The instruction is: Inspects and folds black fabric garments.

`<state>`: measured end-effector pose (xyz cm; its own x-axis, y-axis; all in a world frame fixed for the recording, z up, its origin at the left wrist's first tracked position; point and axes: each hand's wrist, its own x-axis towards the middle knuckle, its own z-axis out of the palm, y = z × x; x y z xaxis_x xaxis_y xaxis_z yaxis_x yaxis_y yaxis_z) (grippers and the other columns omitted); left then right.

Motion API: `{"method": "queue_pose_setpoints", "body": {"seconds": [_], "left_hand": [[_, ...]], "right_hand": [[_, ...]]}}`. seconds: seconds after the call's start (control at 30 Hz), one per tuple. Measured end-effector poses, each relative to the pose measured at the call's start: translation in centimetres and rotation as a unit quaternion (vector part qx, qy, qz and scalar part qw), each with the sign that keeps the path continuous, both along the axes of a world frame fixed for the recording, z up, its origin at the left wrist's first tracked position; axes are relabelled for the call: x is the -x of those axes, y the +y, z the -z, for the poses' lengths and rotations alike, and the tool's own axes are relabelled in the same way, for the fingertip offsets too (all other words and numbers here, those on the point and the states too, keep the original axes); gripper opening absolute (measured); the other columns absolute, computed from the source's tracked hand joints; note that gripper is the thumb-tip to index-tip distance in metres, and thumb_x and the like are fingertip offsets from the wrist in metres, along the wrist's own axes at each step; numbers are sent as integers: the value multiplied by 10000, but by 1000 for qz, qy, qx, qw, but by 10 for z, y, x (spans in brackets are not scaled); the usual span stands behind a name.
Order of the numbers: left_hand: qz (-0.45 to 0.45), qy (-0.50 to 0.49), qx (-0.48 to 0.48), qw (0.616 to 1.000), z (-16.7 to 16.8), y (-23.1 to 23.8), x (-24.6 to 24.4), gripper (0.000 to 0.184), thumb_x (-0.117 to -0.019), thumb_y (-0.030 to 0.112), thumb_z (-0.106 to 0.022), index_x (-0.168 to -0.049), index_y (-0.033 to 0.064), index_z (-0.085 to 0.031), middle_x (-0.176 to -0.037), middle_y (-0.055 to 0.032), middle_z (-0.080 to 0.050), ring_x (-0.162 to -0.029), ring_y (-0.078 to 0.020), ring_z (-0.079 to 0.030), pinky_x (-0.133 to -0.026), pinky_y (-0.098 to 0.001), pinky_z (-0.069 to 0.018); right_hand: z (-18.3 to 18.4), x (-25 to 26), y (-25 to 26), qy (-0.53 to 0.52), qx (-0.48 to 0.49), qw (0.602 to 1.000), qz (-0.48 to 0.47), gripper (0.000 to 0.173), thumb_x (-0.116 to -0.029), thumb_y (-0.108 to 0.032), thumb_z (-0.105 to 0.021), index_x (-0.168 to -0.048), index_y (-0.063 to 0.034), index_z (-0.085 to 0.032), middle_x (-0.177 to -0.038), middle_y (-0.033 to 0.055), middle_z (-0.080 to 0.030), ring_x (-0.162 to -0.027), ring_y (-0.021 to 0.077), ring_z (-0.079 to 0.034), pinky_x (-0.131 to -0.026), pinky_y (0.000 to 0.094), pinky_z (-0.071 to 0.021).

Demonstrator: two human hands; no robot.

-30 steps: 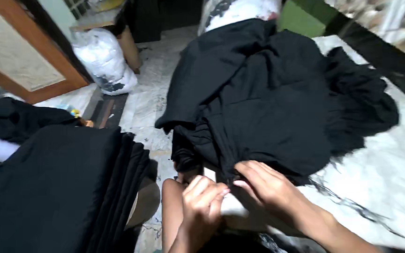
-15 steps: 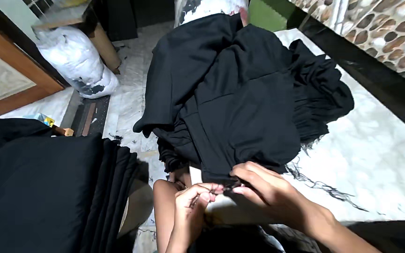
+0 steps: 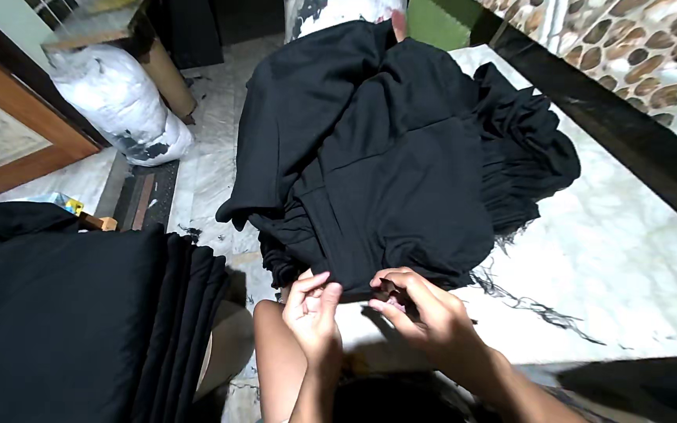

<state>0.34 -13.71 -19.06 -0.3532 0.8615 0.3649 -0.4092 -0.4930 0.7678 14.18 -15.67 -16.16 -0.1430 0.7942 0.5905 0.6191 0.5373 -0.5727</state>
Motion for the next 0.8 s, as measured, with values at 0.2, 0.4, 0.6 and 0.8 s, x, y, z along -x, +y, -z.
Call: {"method": "queue_pose_setpoints", "body": {"seconds": [0.2, 0.4, 0.6, 0.8], "left_hand": [[59, 67, -24, 996, -7, -17, 10, 161, -994, 349, -641, -947, 222, -727, -1234, 109, -685, -1202, -13, -598, -1020, -212, -486], [45, 95, -37, 994, -7, -19, 9, 134, -983, 307, -664, -964, 210, -755, -1228, 134, -678, -1147, 31, -605, -976, -169, -500], [28, 141, -34, 989, -7, -17, 17, 81, -971, 205, -680, -954, 154, -740, -1028, 103, -720, -959, 31, -670, -826, -148, -563], [5, 282, -101, 954, -8, -41, 41, 68, -1009, 187, -635, -994, 121, -640, -918, 69, -662, -815, 55, -642, -731, -109, -544]], "right_hand": [[3, 7, 0, -35, -32, 999, -4, 192, -962, -170, -636, -1005, 16, -615, -1070, 170, -669, -885, 79, -637, -810, 90, -483], [-2, 20, 3, -89, -49, 995, 17, 247, -1014, -224, -568, -1011, 6, -660, -1000, 167, -703, -881, 150, -684, -805, 152, -519], [-7, 9, 10, -57, -18, 998, 34, 235, -989, -191, -568, -1006, 14, -681, -863, 125, -688, -777, 124, -649, -745, 154, -509], [-11, -11, 5, -58, -66, 996, -7, 203, -1035, -221, -542, -1007, -21, -557, -1023, 134, -610, -986, 79, -592, -912, 83, -431]]}}
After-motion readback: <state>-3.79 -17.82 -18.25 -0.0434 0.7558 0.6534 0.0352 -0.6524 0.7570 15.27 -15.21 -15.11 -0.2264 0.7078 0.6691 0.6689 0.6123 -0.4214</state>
